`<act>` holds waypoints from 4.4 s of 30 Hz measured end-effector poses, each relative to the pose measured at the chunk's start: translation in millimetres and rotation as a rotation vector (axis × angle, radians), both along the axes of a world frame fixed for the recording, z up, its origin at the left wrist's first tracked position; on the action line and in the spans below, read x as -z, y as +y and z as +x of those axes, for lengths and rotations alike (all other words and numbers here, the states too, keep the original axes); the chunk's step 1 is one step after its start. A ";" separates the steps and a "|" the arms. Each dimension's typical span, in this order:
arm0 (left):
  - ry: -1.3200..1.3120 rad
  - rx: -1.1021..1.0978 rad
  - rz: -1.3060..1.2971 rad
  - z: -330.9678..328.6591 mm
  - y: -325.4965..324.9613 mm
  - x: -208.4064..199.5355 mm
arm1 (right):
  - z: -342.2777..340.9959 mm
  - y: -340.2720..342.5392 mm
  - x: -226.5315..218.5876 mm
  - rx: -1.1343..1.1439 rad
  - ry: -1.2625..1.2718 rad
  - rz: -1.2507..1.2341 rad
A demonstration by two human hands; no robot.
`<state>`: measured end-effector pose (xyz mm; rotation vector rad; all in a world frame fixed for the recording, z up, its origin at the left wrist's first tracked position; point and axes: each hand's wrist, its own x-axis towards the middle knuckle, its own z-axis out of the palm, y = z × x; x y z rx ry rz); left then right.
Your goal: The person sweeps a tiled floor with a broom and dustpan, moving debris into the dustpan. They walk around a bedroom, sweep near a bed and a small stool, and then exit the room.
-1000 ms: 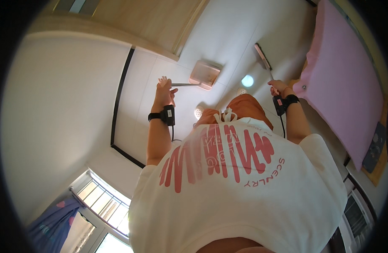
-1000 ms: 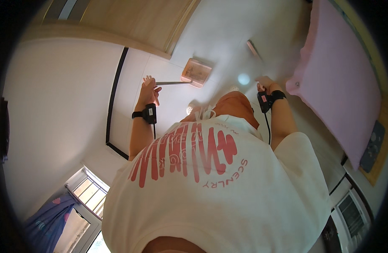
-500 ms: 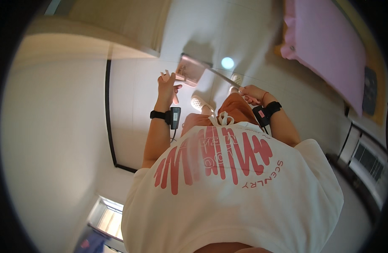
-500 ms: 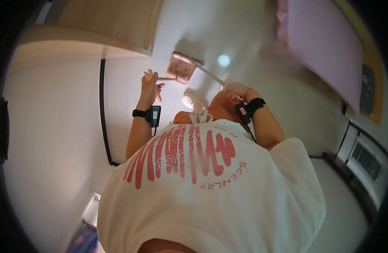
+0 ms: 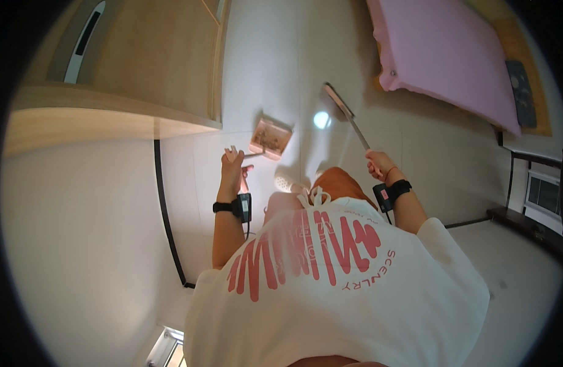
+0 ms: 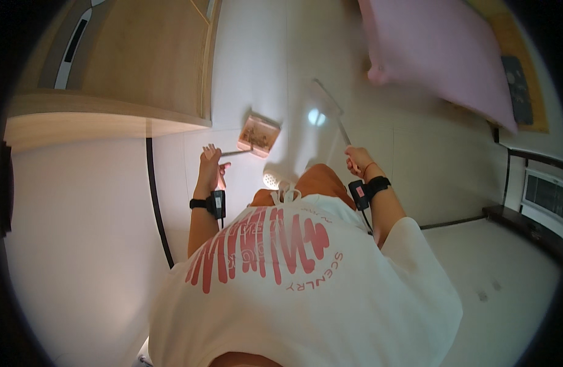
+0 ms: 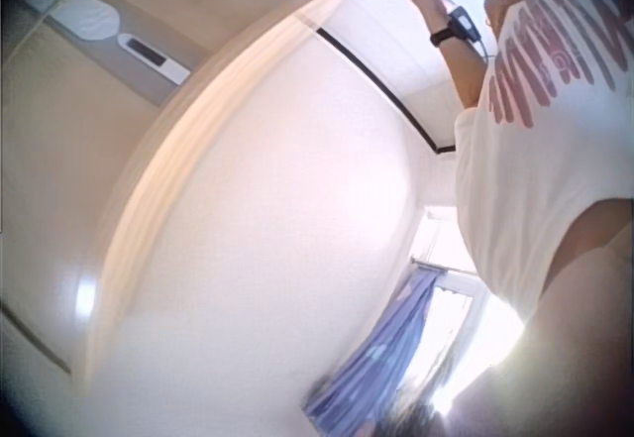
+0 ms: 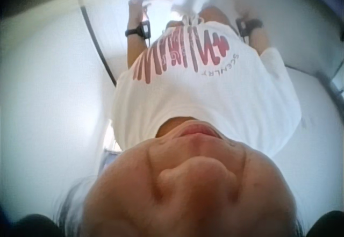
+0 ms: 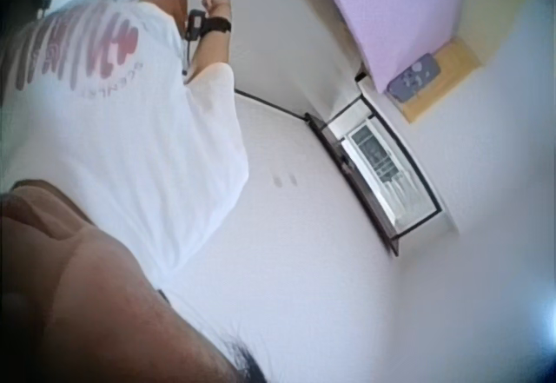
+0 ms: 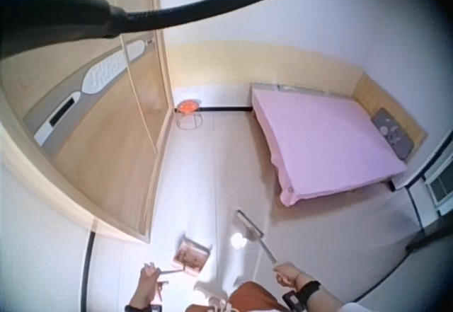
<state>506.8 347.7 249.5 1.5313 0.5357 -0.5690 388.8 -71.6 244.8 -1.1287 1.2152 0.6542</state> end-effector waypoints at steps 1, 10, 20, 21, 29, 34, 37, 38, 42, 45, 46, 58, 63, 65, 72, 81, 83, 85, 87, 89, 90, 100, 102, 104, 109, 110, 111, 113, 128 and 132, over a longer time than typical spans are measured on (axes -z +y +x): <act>0.002 0.008 0.004 0.3 -0.1 -2.5 | 0.1 -2.1 14.2 0.036 0.024 0.002; 0.047 -0.012 -0.028 3.1 -9.2 -20.5 | 29.3 -5.6 43.6 -0.208 0.149 0.219; 0.092 -0.090 0.059 -1.3 -17.9 -33.5 | 94.7 90.8 -29.0 -0.704 0.119 0.208; 0.103 -0.107 0.060 -3.9 -15.1 -33.3 | 101.4 99.5 -23.6 -0.656 0.144 0.279; 0.118 -0.219 0.055 -4.3 0.2 -7.9 | 140.6 75.9 -14.8 -0.501 0.061 0.585; 0.119 -0.242 0.093 -0.7 7.7 -5.6 | 157.9 56.0 9.1 -0.527 0.012 0.389; 0.118 -0.307 0.111 -4.3 14.0 6.5 | 186.6 57.3 40.9 -0.516 0.047 0.364; 0.096 -0.332 0.108 -3.5 15.5 9.1 | 197.9 58.5 58.2 -0.512 0.079 0.382; 0.085 -0.459 0.092 2.3 29.7 20.8 | 242.3 78.2 119.7 -0.441 0.204 0.455; 0.092 -0.562 0.089 -14.4 56.0 -2.7 | 239.6 119.6 109.2 -0.471 0.294 0.475; 0.089 -0.586 0.097 -16.3 62.7 -9.3 | 236.0 135.4 104.3 -0.553 0.277 0.445; 0.126 -0.727 0.267 -10.5 150.6 10.0 | 243.0 259.8 45.7 -1.013 0.193 0.572; 0.042 -0.843 0.220 -37.2 173.1 42.1 | 273.6 265.6 7.0 -1.045 0.108 0.565; 0.010 -0.915 0.215 -37.6 169.7 36.6 | 283.4 274.9 -5.0 -1.186 -0.019 0.454; -0.005 -1.141 0.161 -30.5 158.0 -4.2 | 383.2 360.5 37.4 -1.123 -0.065 0.360; -0.035 -1.407 0.147 0.8 132.6 -7.4 | 470.7 451.1 102.7 -1.274 0.132 0.486; -0.007 -1.431 0.152 11.8 129.2 -7.3 | 458.6 452.2 78.3 -1.496 0.081 0.353; -0.008 -1.430 0.159 28.4 132.3 -10.1 | 459.7 436.3 102.6 -1.649 0.247 0.403; 0.004 -1.454 0.148 29.6 134.1 -2.7 | 443.7 432.7 77.3 -1.757 0.235 0.281; -0.001 -1.480 0.137 38.3 135.4 -10.8 | 449.0 431.6 54.8 -1.767 0.270 0.306; 0.002 -1.492 0.131 40.9 136.7 -10.2 | 453.5 433.0 44.5 -1.770 0.289 0.325; -0.051 -1.590 0.153 40.2 138.9 -18.2 | 504.3 457.2 1.9 -1.412 0.207 0.517; -0.021 -1.591 0.204 37.9 136.3 -17.7 | 515.1 472.8 33.1 -1.314 0.219 0.551; -0.020 -1.625 0.203 31.1 132.8 -21.3 | 514.2 503.0 39.2 -1.310 0.163 0.513; -0.051 -1.726 0.184 17.3 138.8 -20.7 | 542.1 576.3 89.8 -1.271 0.353 0.503; -0.054 -1.765 0.183 11.5 137.6 -24.5 | 527.4 587.0 74.7 -1.259 0.315 0.438; -0.057 -1.802 0.182 5.5 135.8 -27.3 | 512.5 597.5 59.0 -1.245 0.273 0.374; -0.061 -1.830 0.166 6.0 145.9 -35.3 | 512.4 607.2 57.9 -1.373 0.328 0.439; -0.051 -1.873 0.180 -70.9 235.4 -56.1 | 361.6 597.5 -30.1 -2.248 0.129 0.102; -0.046 -1.848 0.137 -111.5 237.7 -56.0 | 322.7 604.1 -65.8 -2.180 0.164 0.155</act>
